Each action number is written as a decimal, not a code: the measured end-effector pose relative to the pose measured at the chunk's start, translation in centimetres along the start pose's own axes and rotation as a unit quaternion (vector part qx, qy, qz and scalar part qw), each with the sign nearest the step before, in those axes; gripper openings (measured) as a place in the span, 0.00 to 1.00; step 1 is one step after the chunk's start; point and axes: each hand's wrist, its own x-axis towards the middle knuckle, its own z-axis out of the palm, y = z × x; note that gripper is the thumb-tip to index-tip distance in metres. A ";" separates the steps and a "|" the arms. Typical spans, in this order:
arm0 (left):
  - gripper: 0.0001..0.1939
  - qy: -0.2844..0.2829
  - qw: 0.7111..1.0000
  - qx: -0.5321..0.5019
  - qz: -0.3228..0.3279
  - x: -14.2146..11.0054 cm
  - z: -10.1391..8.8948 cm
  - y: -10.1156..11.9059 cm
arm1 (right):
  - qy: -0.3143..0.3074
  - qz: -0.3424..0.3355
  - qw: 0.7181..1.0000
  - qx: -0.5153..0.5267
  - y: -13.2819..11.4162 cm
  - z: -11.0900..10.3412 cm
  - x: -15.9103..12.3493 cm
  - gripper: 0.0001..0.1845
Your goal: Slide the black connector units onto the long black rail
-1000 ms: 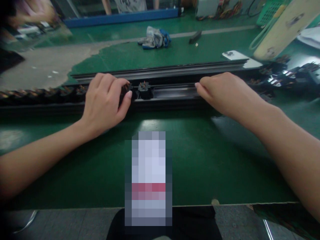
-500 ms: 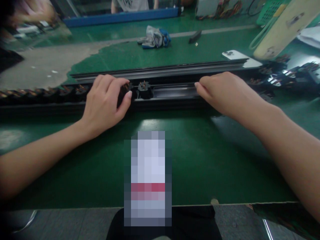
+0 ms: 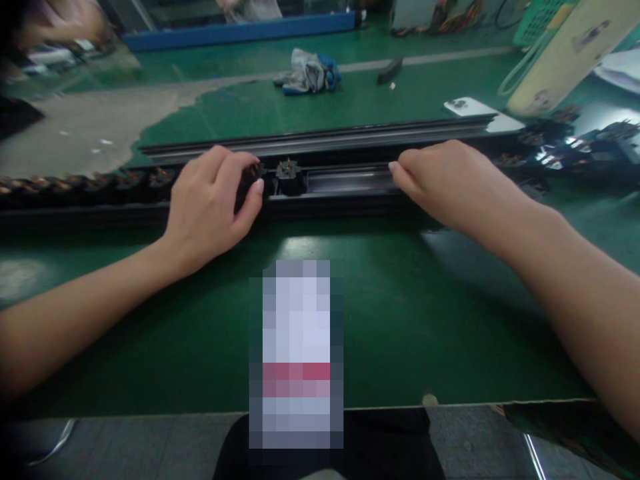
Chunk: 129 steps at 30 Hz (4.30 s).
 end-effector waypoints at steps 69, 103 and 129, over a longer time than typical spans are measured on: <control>0.22 0.007 1.000 -0.021 0.015 0.1 0.3 0.5 | -0.005 0.007 1.000 0.009 0.0 -0.2 0.0 0.17; 0.24 -0.009 0.999 -0.024 0.024 0.0 0.3 0.6 | -0.018 0.022 0.999 0.013 -0.4 -0.5 -0.1 0.16; 0.26 -0.028 0.996 -0.049 0.062 -0.2 0.9 0.2 | -0.022 0.021 0.999 0.009 -0.4 -0.4 0.0 0.16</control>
